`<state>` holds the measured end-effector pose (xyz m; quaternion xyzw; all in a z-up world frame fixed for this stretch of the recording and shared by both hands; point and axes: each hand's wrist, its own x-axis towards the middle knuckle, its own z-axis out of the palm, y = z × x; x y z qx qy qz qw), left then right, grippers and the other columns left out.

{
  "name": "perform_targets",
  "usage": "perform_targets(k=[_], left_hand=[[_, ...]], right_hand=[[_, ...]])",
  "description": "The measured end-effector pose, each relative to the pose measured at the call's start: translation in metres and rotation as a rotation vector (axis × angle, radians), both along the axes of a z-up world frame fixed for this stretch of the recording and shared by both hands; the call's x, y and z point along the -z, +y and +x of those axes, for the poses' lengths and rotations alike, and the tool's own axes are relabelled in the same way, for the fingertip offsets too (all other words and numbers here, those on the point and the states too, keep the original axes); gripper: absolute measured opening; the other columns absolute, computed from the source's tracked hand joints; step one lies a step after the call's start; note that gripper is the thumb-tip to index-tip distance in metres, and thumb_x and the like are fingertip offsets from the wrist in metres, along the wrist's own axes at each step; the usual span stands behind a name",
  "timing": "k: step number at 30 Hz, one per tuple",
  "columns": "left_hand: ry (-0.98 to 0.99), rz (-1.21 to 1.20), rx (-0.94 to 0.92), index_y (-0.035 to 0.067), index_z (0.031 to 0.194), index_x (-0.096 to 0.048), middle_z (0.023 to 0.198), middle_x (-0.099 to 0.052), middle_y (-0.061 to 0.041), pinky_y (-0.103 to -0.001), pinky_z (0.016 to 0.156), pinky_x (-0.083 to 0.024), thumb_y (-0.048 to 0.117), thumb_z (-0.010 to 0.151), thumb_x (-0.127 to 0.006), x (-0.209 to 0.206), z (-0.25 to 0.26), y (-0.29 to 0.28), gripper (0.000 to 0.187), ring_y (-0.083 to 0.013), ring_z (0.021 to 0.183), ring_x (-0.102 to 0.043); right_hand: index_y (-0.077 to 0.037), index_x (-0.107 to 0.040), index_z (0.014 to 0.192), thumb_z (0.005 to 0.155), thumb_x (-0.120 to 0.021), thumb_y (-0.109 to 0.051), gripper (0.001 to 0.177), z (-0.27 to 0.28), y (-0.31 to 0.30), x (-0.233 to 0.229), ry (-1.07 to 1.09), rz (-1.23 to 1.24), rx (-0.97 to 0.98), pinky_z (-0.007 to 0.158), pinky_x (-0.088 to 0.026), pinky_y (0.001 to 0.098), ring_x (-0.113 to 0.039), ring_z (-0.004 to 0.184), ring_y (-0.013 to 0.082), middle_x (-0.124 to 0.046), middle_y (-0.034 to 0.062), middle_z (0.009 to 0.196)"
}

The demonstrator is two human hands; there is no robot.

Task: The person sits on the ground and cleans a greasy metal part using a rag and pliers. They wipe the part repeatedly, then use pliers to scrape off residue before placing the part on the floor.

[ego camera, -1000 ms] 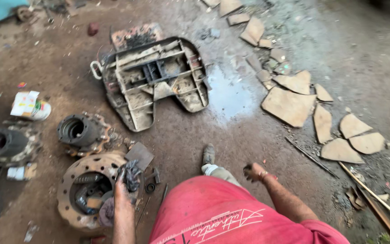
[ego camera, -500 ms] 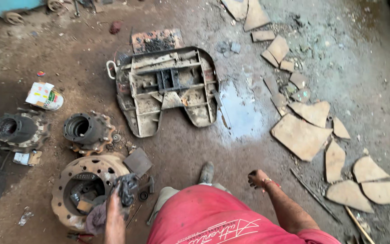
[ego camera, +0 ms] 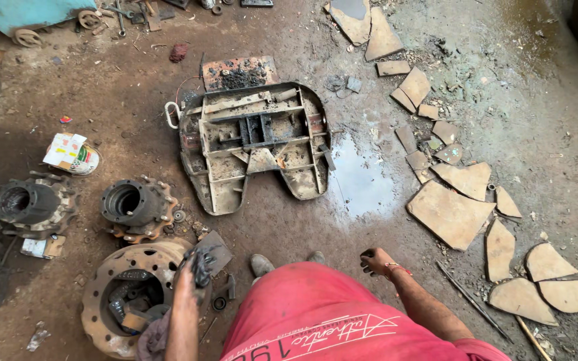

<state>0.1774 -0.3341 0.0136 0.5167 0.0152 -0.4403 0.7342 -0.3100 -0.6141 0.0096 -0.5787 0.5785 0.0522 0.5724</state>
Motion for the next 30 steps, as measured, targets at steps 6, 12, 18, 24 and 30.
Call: perform_targets(k=[6, 12, 18, 24, 30], left_hand=[[-0.051, 0.114, 0.046, 0.010, 0.116, -0.072, 0.087, -0.075, -0.005, -0.025, 0.050, -0.047, 0.030, 0.098, -0.064, -0.006, 0.040, -0.021, 0.028, -0.0130, 0.063, -0.066], [-0.036, 0.157, 0.045, 0.009, 0.118, -0.072, 0.089, -0.075, -0.003, -0.027, 0.054, -0.049, 0.029, 0.098, -0.067, -0.011, 0.066, -0.027, 0.029, -0.0132, 0.066, -0.066], [-0.089, 0.185, 0.156, 0.009, 0.118, -0.071, 0.092, -0.078, -0.005, -0.026, 0.058, -0.054, 0.033, 0.098, -0.060, 0.007, 0.097, -0.035, 0.032, -0.0153, 0.069, -0.072], [0.031, -0.044, 0.320, 0.006, 0.122, -0.071, 0.093, -0.077, -0.005, -0.024, 0.048, -0.047, 0.035, 0.104, -0.057, 0.023, 0.112, -0.062, 0.037, -0.0143, 0.071, -0.071], [-0.097, 0.071, 0.292, 0.011, 0.123, -0.070, 0.097, -0.078, -0.003, -0.023, 0.059, -0.057, 0.035, 0.099, -0.061, -0.028, 0.074, -0.097, 0.035, -0.0087, 0.076, -0.072]], right_hand=[[-0.007, -0.071, 0.122, 0.099, -0.061, -0.026, 0.032, 0.018, 0.012, -0.012, 0.040, 0.040, 0.088, 0.066, -0.061, 0.0364, -0.078, 0.079, 0.0197, -0.080, 0.0084, 0.099], [-0.008, -0.069, 0.125, 0.099, -0.061, -0.027, 0.033, 0.035, 0.027, -0.019, 0.043, 0.071, 0.147, 0.067, -0.062, 0.0382, -0.078, 0.081, 0.0215, -0.081, 0.0084, 0.101], [-0.007, -0.069, 0.127, 0.098, -0.063, -0.024, 0.034, 0.058, 0.029, -0.016, -0.005, 0.081, 0.228, 0.068, -0.061, 0.0387, -0.076, 0.083, 0.0242, -0.079, 0.0106, 0.103], [-0.001, -0.067, 0.127, 0.100, -0.063, -0.017, 0.032, 0.081, 0.015, -0.003, -0.158, -0.063, 0.252, 0.066, -0.059, 0.0357, -0.076, 0.087, 0.0251, -0.078, 0.0146, 0.106], [-0.003, -0.066, 0.128, 0.102, -0.059, -0.017, 0.030, 0.121, -0.014, -0.016, -0.165, -0.264, 0.069, 0.074, -0.063, 0.0329, -0.077, 0.096, 0.0202, -0.077, 0.0100, 0.112]])
